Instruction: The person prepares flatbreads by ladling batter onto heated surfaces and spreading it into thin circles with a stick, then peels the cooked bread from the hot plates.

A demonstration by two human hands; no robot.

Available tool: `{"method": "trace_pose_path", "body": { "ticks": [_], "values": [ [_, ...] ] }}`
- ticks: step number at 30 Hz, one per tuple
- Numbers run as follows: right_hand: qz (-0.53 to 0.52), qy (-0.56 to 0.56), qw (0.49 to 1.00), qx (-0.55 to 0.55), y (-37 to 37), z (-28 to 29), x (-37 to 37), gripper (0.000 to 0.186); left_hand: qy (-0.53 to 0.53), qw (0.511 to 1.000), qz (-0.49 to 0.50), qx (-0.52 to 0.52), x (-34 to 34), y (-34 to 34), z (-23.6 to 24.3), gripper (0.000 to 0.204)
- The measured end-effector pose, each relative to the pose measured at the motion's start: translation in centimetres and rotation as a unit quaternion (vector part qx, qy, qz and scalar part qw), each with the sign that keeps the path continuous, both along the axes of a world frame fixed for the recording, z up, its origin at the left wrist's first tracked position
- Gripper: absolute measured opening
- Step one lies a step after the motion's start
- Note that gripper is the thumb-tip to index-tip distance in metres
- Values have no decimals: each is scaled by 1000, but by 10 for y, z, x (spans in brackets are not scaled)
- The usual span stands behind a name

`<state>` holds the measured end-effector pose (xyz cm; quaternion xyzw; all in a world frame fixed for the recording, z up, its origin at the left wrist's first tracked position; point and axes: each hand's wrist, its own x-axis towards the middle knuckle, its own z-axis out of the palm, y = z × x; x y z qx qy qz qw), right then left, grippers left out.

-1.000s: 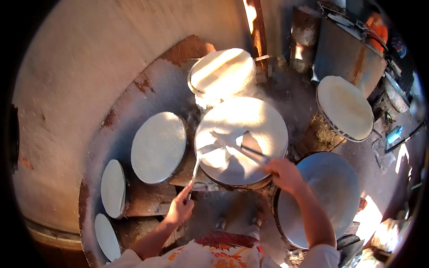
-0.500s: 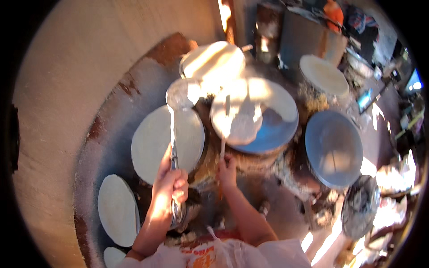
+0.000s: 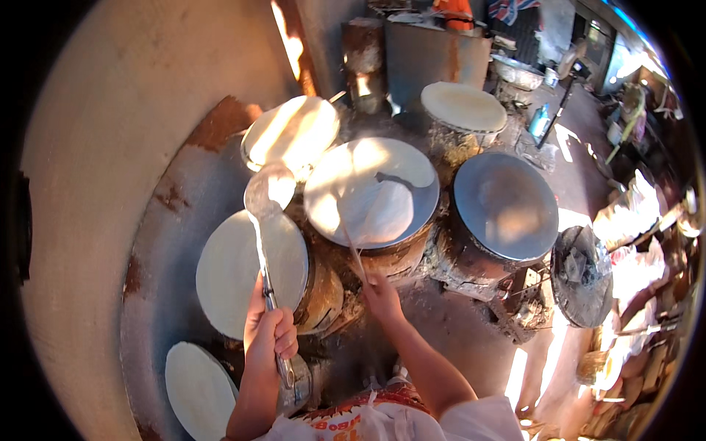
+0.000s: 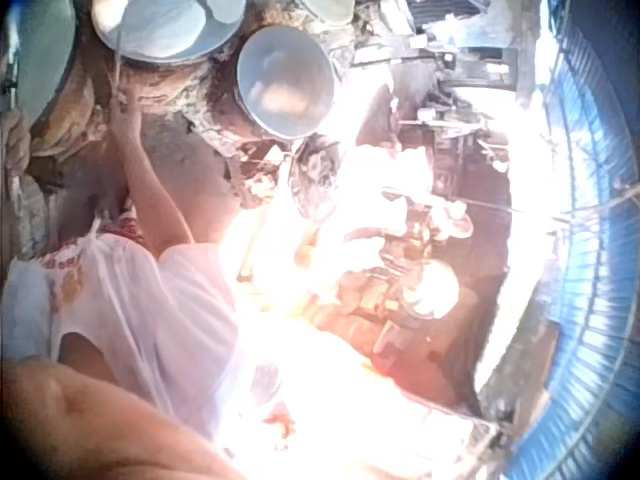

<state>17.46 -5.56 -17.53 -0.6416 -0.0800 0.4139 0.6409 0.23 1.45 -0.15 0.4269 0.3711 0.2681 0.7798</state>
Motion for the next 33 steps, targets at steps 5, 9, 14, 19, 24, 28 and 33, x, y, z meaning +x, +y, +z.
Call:
{"method": "trace_pose_path", "body": {
  "ticks": [5, 9, 14, 19, 24, 28, 33],
  "values": [
    [-42, 69, 997, -10, -81, -11, 52, 38, -25, 999, -21, -33, 15, 3, -22, 66],
    [-8, 50, 999, -8, -65, 1, 122, 38, -43, 999, -33, 1, 46, -1, -17, 65],
    [22, -16, 1000, -16, -31, 5, 195, 35, -32, 998, -42, 30, 97, -10, -18, 68],
    [278, -97, 953, -71, -91, 24, 166, 30, 22, 999, -24, 34, 141, -8, -18, 69],
    [146, -125, 977, -91, -96, -1, 258, 30, 12, 999, -40, -5, 192, -18, -26, 67],
    [161, -319, 932, -51, -27, -1, 297, 37, 49, 997, -51, 4, 221, -26, -25, 68],
    [146, -522, 833, -109, -24, 27, 252, 40, 73, 996, -41, 6, 233, -17, -25, 68]
  ]
}}
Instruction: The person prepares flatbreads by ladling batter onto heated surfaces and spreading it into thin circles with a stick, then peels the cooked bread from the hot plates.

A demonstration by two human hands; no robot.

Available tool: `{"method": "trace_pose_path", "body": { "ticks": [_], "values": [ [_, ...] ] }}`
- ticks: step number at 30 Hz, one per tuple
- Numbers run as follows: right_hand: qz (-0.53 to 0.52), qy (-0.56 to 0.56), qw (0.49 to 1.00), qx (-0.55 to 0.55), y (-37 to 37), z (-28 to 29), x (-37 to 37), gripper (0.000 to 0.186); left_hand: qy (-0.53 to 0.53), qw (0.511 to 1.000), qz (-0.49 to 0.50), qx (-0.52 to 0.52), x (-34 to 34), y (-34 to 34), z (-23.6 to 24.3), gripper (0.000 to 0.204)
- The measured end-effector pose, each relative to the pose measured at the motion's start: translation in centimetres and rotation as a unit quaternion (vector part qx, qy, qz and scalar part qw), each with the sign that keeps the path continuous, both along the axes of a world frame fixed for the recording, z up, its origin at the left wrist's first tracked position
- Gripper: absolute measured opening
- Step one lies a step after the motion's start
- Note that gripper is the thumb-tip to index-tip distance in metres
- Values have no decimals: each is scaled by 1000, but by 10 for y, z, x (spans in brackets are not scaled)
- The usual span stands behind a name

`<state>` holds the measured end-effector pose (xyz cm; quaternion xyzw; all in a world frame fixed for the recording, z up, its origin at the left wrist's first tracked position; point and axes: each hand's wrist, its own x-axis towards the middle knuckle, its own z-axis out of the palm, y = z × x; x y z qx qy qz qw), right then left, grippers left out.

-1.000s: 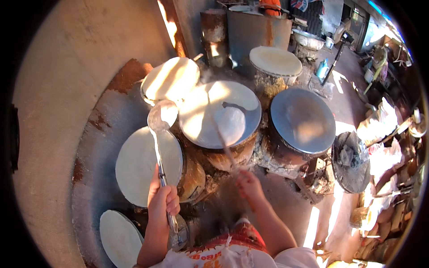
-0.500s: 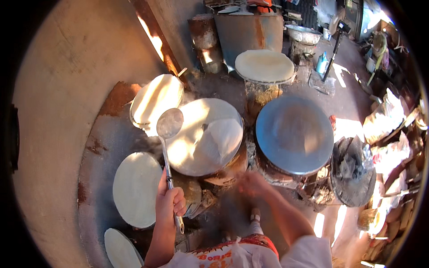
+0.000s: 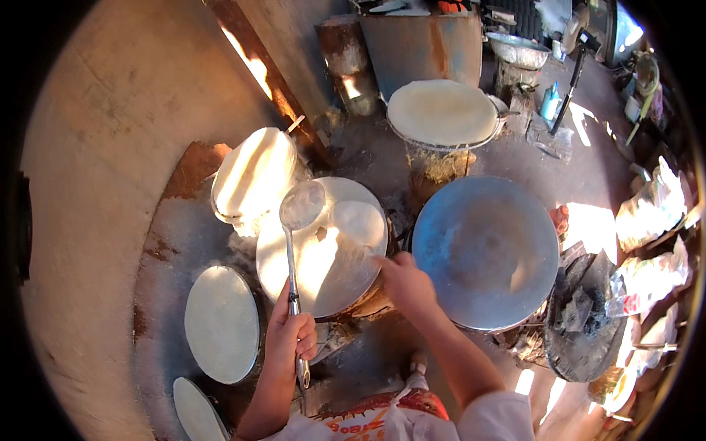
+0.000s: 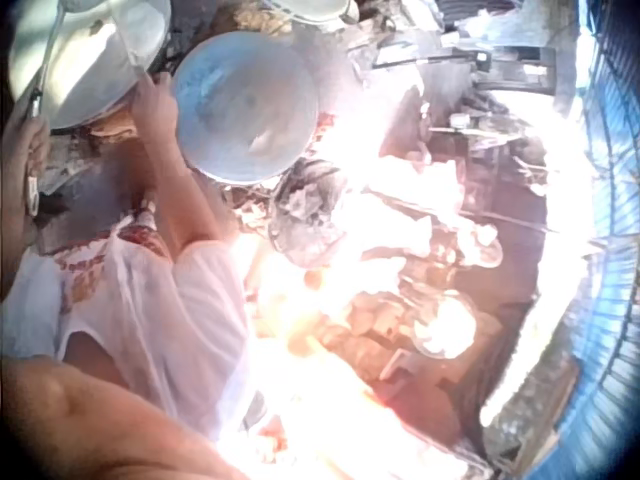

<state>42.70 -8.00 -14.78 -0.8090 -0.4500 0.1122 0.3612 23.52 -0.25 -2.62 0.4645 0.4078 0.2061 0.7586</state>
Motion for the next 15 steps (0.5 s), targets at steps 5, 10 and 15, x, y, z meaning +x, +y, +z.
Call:
{"method": "trace_pose_path", "body": {
  "ticks": [5, 10, 15],
  "values": [
    [-125, 137, 983, 1, -29, -38, -6, 37, -7, 999, -27, -26, 36, 23, -7, 67],
    [-94, -47, 994, -35, -17, -6, 10, 35, -156, 957, 46, -238, 28, 52, -3, 44],
    [-47, -30, 998, -26, -35, -21, -3, 33, -244, 862, 78, -438, 12, 75, 1, 25]
  ]
}}
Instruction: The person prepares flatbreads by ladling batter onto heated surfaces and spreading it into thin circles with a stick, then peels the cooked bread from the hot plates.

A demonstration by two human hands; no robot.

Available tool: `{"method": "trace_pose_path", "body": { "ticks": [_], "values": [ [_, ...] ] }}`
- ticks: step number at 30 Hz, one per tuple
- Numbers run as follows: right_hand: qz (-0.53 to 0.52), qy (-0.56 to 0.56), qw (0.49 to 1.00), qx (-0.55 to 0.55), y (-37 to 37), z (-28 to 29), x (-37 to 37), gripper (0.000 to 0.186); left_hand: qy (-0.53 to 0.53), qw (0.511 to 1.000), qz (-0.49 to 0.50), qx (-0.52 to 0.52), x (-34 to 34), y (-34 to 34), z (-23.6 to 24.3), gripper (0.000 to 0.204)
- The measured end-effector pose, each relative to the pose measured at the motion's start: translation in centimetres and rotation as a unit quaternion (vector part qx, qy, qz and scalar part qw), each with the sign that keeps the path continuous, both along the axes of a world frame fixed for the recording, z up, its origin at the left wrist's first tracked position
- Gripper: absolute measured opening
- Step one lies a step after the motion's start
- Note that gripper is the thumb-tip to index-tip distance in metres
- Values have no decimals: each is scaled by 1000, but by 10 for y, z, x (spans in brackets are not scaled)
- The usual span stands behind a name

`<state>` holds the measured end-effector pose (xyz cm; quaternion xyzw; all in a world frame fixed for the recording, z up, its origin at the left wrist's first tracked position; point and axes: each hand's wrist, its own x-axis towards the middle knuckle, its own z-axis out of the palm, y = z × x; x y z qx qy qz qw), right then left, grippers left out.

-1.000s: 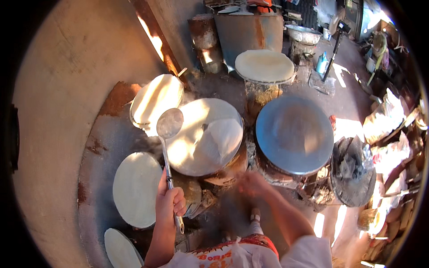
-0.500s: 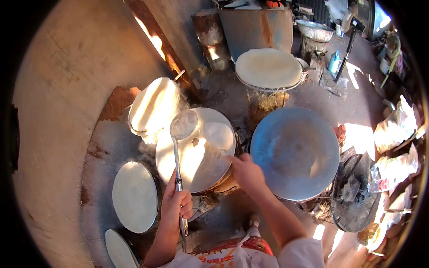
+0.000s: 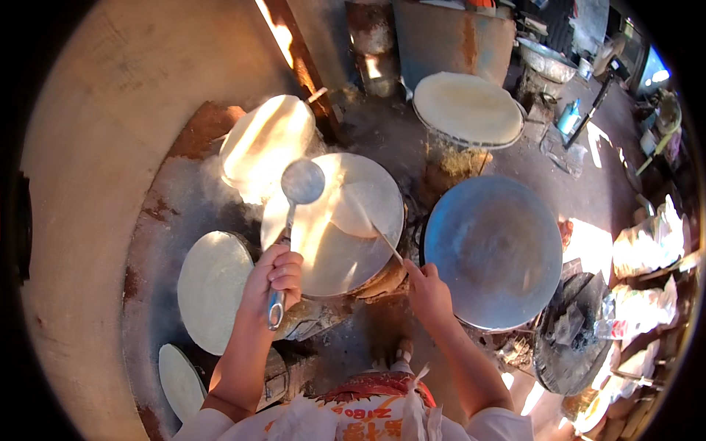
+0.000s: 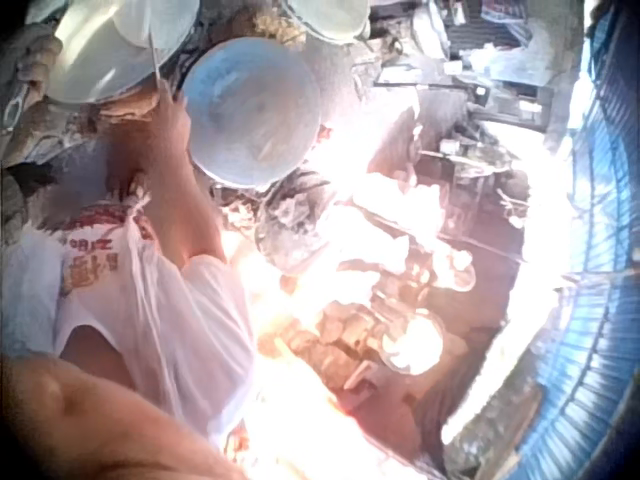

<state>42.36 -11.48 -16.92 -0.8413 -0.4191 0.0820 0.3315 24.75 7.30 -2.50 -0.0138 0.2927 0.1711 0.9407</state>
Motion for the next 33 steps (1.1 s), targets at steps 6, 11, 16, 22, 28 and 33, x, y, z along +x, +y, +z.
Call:
{"method": "trace_pose_path", "body": {
  "ticks": [6, 11, 16, 22, 28, 33],
  "values": [
    [65, -16, 997, 36, 31, 7, 45, 27, 10, 1000, 14, -9, -10, 3, -12, 19],
    [114, 27, 993, 31, -4, 21, 30, 24, 22, 997, 43, 53, 8, -1, -10, 8],
    [-89, 364, 925, 58, -12, -11, -40, 26, 76, 987, 100, 105, 15, -28, -35, 12],
    [105, 218, 949, 199, 40, -46, -39, 30, -37, 985, 170, -11, 42, -100, -95, 26],
    [113, 226, 960, 122, 44, 25, 4, 28, -346, 874, 287, -187, 12, -118, -15, 21],
    [215, 162, 962, 40, 19, -18, 16, 27, -352, 892, 270, -87, 4, -145, 47, 30]
  ]
}}
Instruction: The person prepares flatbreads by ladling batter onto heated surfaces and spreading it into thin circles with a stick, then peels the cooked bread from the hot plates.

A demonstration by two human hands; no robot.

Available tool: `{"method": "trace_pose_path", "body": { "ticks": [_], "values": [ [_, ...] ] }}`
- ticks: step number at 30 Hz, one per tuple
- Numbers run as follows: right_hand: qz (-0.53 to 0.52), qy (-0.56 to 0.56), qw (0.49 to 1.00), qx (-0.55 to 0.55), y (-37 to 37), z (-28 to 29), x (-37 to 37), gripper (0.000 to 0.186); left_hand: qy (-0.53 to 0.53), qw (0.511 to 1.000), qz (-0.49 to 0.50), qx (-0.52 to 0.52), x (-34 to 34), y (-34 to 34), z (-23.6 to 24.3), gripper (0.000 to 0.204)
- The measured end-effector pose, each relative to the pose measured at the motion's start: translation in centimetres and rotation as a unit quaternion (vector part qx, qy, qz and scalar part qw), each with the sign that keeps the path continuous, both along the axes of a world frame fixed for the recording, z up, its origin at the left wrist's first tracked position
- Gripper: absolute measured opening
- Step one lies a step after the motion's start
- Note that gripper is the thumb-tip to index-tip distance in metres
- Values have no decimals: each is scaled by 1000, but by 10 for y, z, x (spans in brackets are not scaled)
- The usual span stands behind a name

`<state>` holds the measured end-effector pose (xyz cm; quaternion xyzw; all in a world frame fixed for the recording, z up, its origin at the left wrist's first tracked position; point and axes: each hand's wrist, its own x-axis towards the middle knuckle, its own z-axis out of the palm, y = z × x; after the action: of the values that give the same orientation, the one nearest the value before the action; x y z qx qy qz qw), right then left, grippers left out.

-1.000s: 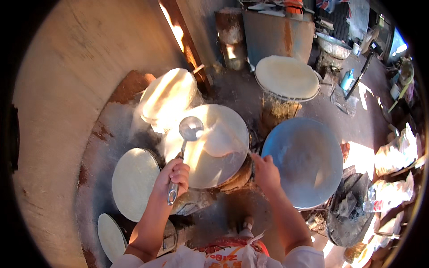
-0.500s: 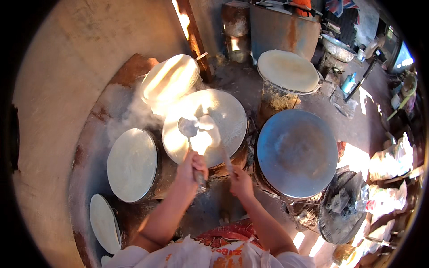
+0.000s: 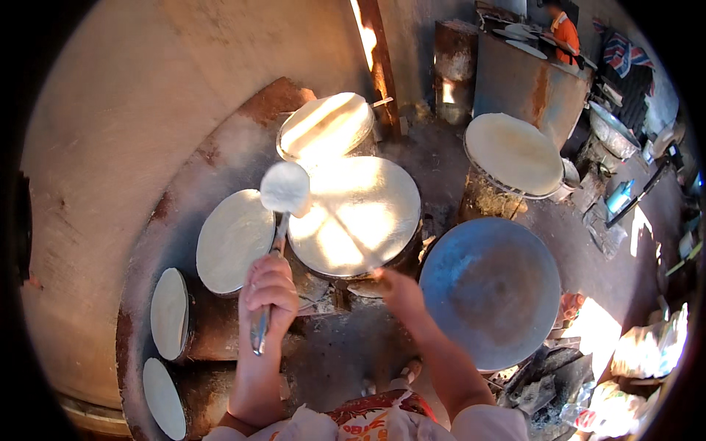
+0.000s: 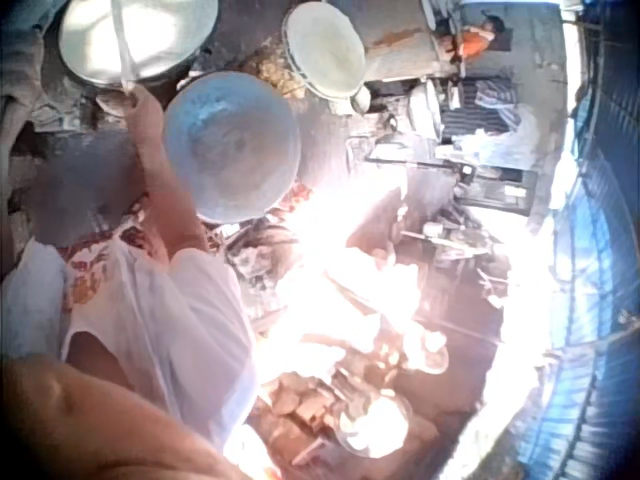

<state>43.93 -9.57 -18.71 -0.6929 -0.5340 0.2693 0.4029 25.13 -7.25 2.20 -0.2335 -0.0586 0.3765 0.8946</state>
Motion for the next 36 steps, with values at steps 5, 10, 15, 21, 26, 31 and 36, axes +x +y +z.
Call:
{"method": "trace_pose_path", "body": {
  "ticks": [5, 10, 15, 21, 26, 31, 36],
  "values": [
    [-97, 20, 995, 35, -14, 15, 20, 22, 5, 997, -54, 63, 13, -30, 30, 32],
    [-21, -52, 994, 94, -167, -5, 17, 33, 0, 965, -217, 145, 42, -78, 14, 35],
    [-389, 233, 891, -40, -321, 26, 73, 42, -38, 920, -390, 30, 121, -112, -33, 29],
    [-471, 338, 803, 140, -348, -46, 103, 43, 111, 872, -474, 42, 211, -176, -120, 28],
    [-521, 298, 784, 161, -332, -71, 48, 40, 393, 752, -407, 338, 233, -200, -128, 45],
    [-528, 150, 827, 123, -302, -30, 60, 39, 532, 551, -350, 539, 242, -190, -134, 63],
    [-546, -19, 831, 104, -263, -29, 53, 39, 533, 402, -281, 690, 245, -142, -149, 64]
  ]
}}
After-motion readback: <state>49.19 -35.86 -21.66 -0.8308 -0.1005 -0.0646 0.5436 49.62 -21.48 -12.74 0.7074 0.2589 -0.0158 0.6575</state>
